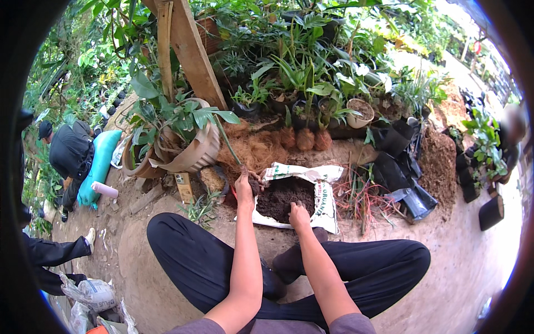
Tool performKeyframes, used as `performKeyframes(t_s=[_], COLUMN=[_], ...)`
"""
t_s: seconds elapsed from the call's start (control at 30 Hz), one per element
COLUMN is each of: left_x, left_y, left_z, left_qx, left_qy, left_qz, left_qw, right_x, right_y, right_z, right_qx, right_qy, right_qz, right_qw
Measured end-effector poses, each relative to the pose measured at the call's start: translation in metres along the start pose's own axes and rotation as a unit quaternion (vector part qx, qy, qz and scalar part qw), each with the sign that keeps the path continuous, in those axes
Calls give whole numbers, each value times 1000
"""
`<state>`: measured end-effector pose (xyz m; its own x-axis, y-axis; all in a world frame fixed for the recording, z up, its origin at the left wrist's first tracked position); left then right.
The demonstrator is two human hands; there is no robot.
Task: The person sits on the ground and packs soil around a plant's root ball by hand. They then place the plant into a black nursery bag and continue adding soil around it.
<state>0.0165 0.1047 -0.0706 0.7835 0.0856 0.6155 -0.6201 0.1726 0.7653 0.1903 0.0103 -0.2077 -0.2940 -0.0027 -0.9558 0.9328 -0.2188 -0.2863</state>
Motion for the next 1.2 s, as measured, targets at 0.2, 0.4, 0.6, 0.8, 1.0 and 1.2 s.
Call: performKeyframes(t_s=[0.2, 0.4, 0.6, 0.8, 1.0, 1.2], left_x=[-14, -23, -22, -11, -18, -38], left_y=[1, 0, 3, 8, 1, -14], left_z=[6, 21, 43, 49, 36, 20], left_qx=[20, -3, -31, -32, -43, -53], left_qy=[27, 18, 7, -10, -24, -31], left_qz=[-69, -39, -37, -2, 6, -7], left_qw=[997, 999, 999, 999, 999, 998], right_x=[-23, -32, -3, -4, -1, -8], right_y=[5, 24, 48, 54, 47, 16], right_z=[-3, 1, 14, -3, -19, -38], right_qx=[11, 139, 237, 250, 247, 96], right_qy=[101, 150, 82, 105, 53, 76], right_qz=[-116, -313, -300, -360, -456, -222], right_qw=[988, 927, 920, 893, 853, 967])
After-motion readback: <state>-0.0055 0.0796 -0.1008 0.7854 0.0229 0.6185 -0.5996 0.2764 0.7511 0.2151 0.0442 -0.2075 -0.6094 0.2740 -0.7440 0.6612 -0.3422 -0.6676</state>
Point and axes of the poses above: each hand's wrist, its own z-axis away from the middle knuckle, its own x-axis out of the palm, y = z × x, the point moved 7 cm from there along -z, towards the middle knuckle, and after that the axes turned 11 degrees about z, right-handed, at the moved point
